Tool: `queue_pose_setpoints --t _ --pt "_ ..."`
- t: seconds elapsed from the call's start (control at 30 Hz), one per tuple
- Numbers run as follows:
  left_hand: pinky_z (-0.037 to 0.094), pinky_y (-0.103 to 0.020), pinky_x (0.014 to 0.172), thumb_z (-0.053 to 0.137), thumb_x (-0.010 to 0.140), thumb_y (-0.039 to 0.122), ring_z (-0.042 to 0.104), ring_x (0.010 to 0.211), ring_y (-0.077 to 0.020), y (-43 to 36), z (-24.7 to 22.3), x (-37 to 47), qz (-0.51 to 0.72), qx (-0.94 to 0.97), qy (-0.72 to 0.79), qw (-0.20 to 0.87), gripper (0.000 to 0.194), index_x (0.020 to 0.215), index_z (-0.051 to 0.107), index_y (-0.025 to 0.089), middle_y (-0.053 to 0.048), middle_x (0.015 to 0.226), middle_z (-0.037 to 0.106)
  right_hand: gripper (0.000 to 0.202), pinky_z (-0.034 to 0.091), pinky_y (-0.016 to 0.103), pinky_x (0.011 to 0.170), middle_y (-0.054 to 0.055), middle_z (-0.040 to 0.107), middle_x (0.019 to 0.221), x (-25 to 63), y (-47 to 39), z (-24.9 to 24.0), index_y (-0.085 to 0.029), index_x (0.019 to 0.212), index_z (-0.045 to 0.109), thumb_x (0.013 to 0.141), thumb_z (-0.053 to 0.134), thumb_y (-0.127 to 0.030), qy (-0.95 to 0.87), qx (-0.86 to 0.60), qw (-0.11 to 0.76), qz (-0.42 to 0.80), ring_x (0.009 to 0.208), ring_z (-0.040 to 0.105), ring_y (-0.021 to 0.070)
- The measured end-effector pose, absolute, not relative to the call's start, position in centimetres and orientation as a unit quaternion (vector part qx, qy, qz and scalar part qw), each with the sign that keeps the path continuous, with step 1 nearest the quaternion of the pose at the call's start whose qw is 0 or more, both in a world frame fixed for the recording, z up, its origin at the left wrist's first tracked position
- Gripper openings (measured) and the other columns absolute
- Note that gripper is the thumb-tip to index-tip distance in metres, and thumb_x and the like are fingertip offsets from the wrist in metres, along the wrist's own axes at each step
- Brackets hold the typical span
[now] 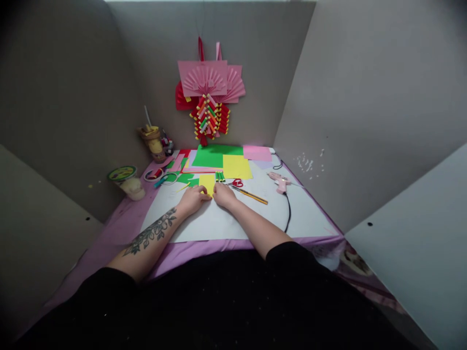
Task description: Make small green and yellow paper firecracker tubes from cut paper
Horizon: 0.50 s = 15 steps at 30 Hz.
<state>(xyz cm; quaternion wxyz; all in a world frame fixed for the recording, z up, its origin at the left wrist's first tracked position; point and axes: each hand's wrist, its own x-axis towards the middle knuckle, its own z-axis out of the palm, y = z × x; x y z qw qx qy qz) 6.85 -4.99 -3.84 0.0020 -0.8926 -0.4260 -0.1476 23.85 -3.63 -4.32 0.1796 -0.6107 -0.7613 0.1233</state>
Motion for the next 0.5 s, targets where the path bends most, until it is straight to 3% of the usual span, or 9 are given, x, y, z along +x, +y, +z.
queue_pose_setpoints --t 0.17,0.5 --pt "0.036 -0.040 0.084 0.052 0.088 0.023 0.053 0.098 -0.0276 -6.2 -2.4 6.9 -0.103 -0.896 -0.431 0.028 0.025 0.088 0.076 0.021 -0.012 0.104 0.063 0.008 0.034 0.027 0.066 0.006 0.065 0.093 23.9 -3.6 -4.4 -0.019 0.087 0.056 0.079 0.056 -0.015 -0.763 -0.608 0.184 0.123 0.083 0.057 0.0185" --pt "0.039 -0.040 0.082 0.049 0.083 0.014 0.055 0.093 -0.0280 -6.9 -2.1 5.2 -0.076 -0.861 -0.500 0.054 0.026 0.074 0.073 0.016 -0.014 0.090 0.066 0.009 0.036 0.028 0.068 0.008 0.065 0.098 24.1 -3.2 -4.7 -0.019 0.089 0.057 0.081 0.055 -0.018 -0.768 -0.603 0.180 0.124 0.087 0.057 0.0210"
